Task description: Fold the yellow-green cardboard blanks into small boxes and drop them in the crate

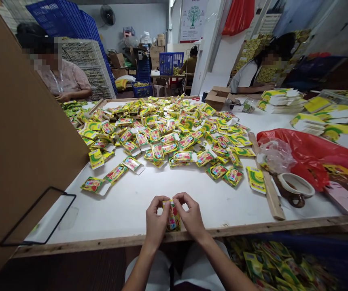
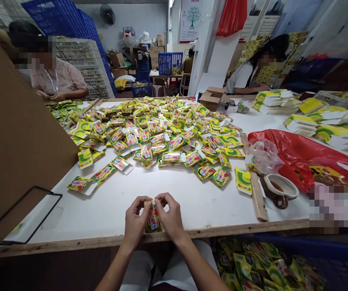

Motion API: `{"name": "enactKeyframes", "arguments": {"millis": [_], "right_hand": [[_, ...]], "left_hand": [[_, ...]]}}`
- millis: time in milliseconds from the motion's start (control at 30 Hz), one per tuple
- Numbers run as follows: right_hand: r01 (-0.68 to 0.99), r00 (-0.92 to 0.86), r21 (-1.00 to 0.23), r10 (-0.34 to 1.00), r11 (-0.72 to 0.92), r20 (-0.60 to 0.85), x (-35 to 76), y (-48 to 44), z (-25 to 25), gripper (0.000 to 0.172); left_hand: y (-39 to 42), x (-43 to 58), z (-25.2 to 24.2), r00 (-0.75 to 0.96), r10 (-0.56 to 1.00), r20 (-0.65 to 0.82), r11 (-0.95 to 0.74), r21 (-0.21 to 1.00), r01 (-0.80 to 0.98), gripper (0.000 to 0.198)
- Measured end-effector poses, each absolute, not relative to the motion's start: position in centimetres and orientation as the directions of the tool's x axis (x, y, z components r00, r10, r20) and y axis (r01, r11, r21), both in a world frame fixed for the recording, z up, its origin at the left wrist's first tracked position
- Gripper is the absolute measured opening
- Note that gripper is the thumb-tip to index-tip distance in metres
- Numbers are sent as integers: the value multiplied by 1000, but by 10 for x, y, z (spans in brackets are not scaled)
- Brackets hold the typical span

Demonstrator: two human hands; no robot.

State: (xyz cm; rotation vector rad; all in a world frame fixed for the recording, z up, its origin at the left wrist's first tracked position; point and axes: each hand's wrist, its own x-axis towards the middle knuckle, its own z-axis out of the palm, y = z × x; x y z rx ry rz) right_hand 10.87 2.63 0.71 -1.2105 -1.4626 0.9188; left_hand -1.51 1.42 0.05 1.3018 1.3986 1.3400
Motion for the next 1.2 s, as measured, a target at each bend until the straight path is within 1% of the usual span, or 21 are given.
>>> {"name": "enactKeyframes", "arguments": {"millis": [267,433,633,733,833,933,1200], "right_hand": [[201,6,-962,982,184,189,104,29,3,14],[179,7,-964,979,198,202,104,29,2,12],[185,-17,-953,970,241,242,105,27,1,12],[191,-50,-948,967,256,251,108,25,-1,11],[186,-116,-953,969,239,220,113,22,-2,10],[193,-168,-955,966,226,195,116,20,-1,11],[233,-159,-950,972,209,175,115,18,-2,12]], "left_hand": [[16,-14,-2,-165,982,90,-68,988,136,15],[16,-15,-3,-157,984,87,-63,987,150,14],[16,-16,1,-123,986,111,-95,987,126,9],[14,-17,3,-91,991,100,-86,986,142,14],[10,-21,3,-48,995,91,-82,984,157,17],[6,-25,2,-12,994,113,-109,978,179,18],[4,-24,2,41,990,135,-141,955,259,22]]}}
